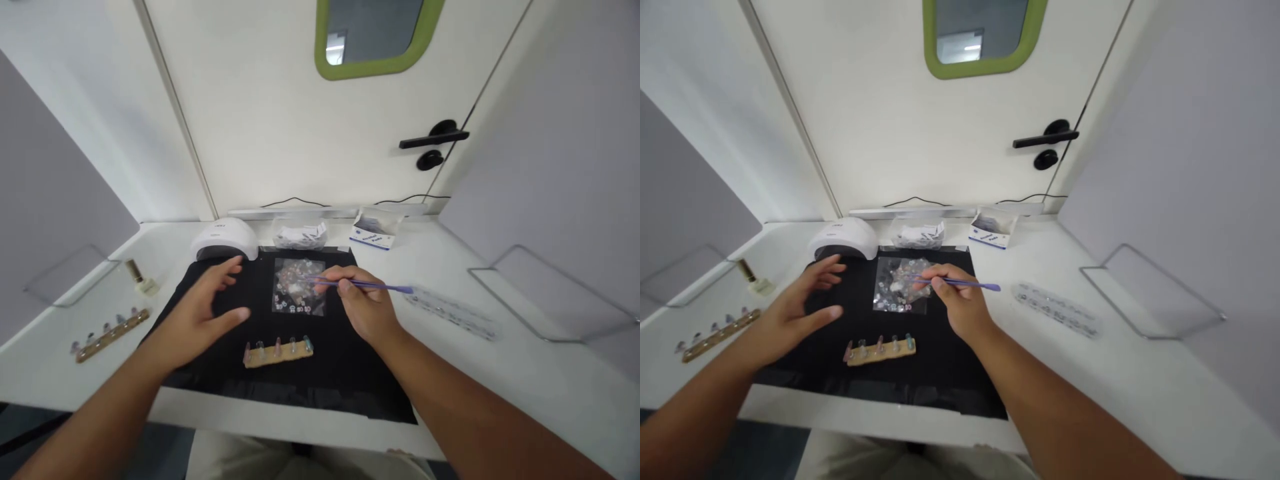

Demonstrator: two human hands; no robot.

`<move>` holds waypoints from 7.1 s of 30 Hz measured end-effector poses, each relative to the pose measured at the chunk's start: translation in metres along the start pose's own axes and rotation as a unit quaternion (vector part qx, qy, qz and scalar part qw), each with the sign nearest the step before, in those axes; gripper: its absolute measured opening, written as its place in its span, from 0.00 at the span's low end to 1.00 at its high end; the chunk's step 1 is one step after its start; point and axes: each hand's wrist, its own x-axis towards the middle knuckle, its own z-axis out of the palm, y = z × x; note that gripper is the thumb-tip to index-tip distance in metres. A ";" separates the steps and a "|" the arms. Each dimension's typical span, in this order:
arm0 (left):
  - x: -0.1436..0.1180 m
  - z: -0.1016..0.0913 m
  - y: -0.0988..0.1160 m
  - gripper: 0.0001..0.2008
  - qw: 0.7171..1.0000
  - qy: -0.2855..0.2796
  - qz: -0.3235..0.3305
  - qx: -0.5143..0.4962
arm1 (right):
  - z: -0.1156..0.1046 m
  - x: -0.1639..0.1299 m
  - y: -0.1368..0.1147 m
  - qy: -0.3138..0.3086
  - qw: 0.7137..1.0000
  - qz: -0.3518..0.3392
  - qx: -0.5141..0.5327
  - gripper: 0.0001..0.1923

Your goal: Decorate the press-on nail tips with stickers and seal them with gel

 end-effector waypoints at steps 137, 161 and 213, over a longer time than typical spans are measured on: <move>0.033 0.048 0.024 0.06 0.961 -0.143 0.060 -0.229 | 0.023 -0.014 -0.027 -0.103 0.991 0.007 0.089 0.13; 0.031 0.049 0.023 0.08 0.955 -0.132 -0.014 -0.263 | 0.019 -0.014 -0.025 -0.101 0.992 -0.006 0.080 0.14; 0.040 0.043 0.025 0.14 0.872 -0.238 -0.172 -0.391 | 0.023 -0.018 -0.025 -0.114 0.987 0.036 0.111 0.12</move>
